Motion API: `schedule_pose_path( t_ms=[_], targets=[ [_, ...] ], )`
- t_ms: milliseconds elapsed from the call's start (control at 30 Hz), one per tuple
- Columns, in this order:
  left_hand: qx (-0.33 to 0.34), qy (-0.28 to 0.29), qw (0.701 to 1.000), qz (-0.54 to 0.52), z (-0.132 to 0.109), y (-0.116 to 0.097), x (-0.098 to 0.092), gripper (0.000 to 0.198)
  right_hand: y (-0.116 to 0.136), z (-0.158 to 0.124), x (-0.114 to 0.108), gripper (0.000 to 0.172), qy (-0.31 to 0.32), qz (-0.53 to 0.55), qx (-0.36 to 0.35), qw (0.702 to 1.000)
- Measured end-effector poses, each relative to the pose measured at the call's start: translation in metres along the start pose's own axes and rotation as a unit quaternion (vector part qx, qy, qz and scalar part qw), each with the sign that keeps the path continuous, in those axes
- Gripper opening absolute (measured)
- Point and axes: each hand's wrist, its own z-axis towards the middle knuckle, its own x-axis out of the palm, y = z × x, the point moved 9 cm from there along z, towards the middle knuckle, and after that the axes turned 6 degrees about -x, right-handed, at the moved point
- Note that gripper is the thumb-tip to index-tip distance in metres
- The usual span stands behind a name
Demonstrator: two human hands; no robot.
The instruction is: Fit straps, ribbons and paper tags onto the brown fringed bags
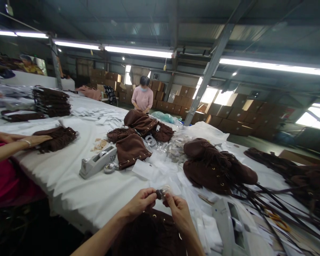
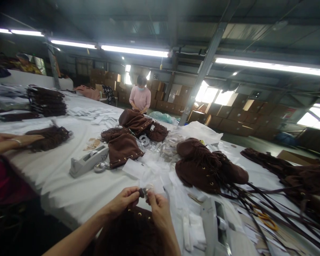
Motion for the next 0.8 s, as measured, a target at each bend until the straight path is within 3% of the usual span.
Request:
schedule_pose_path(
  t_ms=[167,300,400,567,667,800],
  targets=[
    [0.012,-0.022,0.998,0.051,-0.001,-0.008,-0.001,0.037,0.011,0.005,0.002,0.056,0.034,-0.058,-0.023,0.997],
    [0.113,-0.132,0.968,0.179,-0.014,-0.040,-0.001,0.027,-0.010,0.000,0.018,0.054,0.001,0.132,0.060,0.989],
    [0.122,-0.166,0.960,0.191,-0.018,-0.046,-0.001,0.024,-0.017,-0.005,0.029,0.052,-0.019,0.211,0.066,0.975],
    [0.076,-0.129,0.981,0.120,-0.013,-0.035,-0.008,0.019,-0.003,-0.002,0.020,0.054,-0.009,-0.009,-0.034,0.999],
    [0.069,-0.070,0.993,0.058,-0.011,-0.035,-0.005,0.039,0.002,0.004,0.018,0.053,0.040,-0.041,-0.060,0.997],
    [0.058,-0.023,0.998,0.006,-0.008,-0.032,0.000,0.030,0.006,0.008,0.021,0.052,0.077,-0.095,-0.072,0.990]
  ],
)
